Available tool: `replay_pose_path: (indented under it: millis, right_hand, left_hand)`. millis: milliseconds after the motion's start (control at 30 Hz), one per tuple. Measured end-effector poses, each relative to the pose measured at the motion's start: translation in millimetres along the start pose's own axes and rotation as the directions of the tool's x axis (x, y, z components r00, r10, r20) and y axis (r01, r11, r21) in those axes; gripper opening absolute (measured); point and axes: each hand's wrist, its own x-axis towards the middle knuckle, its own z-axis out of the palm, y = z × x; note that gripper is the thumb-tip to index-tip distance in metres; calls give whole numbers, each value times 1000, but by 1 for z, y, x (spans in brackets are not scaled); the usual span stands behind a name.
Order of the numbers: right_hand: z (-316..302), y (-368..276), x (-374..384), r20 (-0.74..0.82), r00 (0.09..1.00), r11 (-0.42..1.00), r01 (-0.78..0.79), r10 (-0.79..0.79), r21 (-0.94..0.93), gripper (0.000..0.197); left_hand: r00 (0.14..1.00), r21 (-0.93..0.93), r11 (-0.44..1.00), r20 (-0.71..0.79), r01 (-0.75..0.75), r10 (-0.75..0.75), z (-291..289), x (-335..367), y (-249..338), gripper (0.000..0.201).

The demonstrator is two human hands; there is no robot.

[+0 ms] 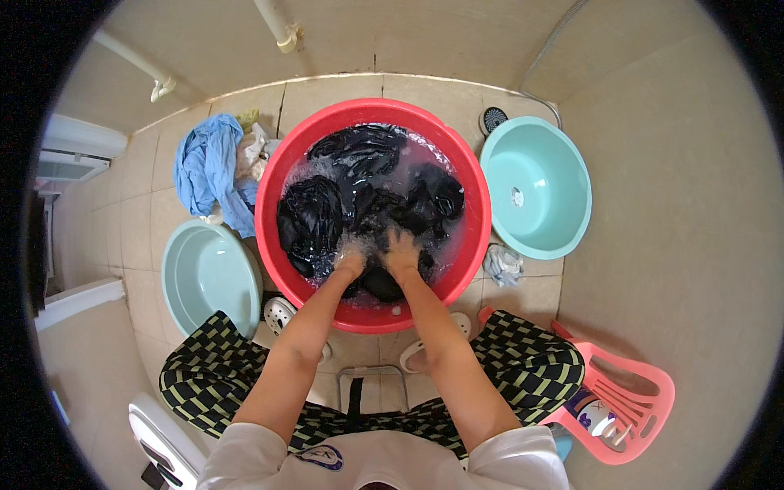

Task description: The person washes clothes by hand in a basin of water, scrubbing and rinsing them before placing them into a separate bucket.

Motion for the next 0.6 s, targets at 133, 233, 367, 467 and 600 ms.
replay_pose_path:
  millis: [133, 233, 367, 467, 600]
  right_hand:
    - [-11, 11, 8, 37, 999, 999, -24, 22, 36, 78]
    - [-22, 5, 0, -69, 997, 997, -38, 43, 72, 75]
    - [-39, -21, -24, -223, 967, 966, -68, 125, 249, 56]
    - [-43, -39, -44, -376, 905, 932, -56, 199, 357, 33]
    - [-52, -89, -84, -597, 802, 978, 135, -12, 161, 24]
  left_hand:
    - [983, -230, 972, -161, 47, -86, 3, -4, 9, 48]
    - [959, -382, 915, -186, 132, -215, 17, 2, 4, 48]
    - [945, -820, 573, -178, 12, -274, 30, -1, -10, 50]
    - [982, -997, -39, 68, 62, -175, 11, -22, 12, 54]
    - [991, -897, -422, 117, 134, 66, 4, -35, 2, 67]
